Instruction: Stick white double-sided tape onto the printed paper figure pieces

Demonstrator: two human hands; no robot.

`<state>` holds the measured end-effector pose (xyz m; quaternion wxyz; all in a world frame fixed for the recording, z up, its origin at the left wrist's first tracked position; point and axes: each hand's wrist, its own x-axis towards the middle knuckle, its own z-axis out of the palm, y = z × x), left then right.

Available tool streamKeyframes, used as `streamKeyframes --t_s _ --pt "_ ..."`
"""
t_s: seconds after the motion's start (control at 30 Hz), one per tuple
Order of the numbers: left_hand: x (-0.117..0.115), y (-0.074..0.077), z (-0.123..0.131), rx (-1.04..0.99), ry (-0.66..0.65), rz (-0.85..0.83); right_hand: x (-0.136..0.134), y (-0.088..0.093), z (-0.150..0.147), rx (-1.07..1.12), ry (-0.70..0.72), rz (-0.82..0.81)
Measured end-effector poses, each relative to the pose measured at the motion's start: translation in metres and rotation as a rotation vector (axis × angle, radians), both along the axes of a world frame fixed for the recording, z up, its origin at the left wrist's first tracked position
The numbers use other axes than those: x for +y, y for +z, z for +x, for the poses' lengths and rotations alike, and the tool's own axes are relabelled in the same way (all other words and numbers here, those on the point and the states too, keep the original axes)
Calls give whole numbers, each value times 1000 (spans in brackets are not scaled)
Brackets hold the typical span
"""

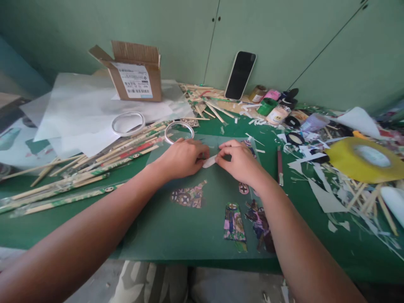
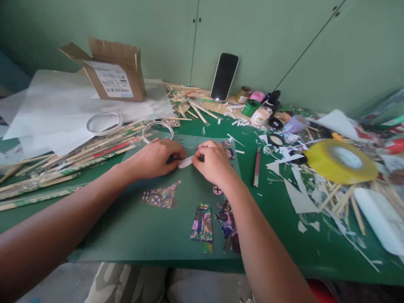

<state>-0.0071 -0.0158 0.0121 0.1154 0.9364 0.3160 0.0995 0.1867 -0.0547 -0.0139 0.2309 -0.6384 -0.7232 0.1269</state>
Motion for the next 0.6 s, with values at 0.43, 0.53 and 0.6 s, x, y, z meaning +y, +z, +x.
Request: streamKeyframes --t_s 0.43,0.53,0.6 --pt "-5 -2 0 96 20 73 2 -5 -1 -20 -26 47" --pt "-3 -4 0 45 25 65 3 -9 -1 -21 -35 79" --pt "-1 -6 1 6 20 53 3 -10 -1 -18 -37 102"
